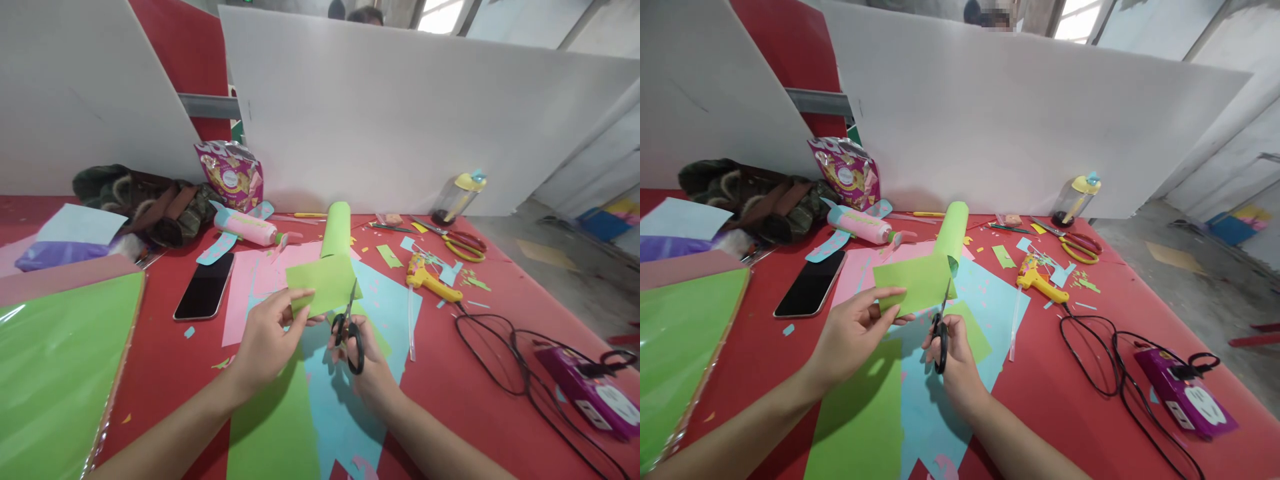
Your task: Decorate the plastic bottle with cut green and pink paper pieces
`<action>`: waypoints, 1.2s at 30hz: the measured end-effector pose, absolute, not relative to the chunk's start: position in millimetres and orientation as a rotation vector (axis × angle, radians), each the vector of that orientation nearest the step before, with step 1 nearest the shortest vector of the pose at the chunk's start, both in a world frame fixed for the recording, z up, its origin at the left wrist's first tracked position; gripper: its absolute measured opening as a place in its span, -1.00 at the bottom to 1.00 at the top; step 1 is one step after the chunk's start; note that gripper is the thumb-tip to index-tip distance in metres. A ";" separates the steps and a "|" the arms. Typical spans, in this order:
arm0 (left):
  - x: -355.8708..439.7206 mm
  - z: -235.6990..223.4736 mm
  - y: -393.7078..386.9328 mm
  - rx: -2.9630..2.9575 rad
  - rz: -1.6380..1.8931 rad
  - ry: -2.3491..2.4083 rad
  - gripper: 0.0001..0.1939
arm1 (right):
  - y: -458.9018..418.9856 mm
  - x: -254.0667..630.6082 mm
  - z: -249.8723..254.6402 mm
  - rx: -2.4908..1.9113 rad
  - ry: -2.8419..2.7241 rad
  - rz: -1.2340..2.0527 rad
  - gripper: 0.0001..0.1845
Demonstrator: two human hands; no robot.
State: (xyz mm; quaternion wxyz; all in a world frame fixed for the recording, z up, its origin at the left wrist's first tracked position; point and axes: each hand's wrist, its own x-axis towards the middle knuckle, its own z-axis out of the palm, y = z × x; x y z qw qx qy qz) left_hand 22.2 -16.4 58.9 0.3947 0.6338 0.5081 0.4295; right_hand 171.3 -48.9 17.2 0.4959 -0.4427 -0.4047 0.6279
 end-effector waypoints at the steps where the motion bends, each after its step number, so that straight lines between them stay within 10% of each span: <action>1: 22.0 58.6 -16.3 1.608 1.087 1.286 -0.78 | -48.9 171.8 17.7 -1.069 -0.986 1.520 -0.53; 36: 14.7 64.6 -10.4 1.739 1.063 1.288 -0.75 | -46.4 174.1 21.1 -1.100 -1.016 1.490 -0.58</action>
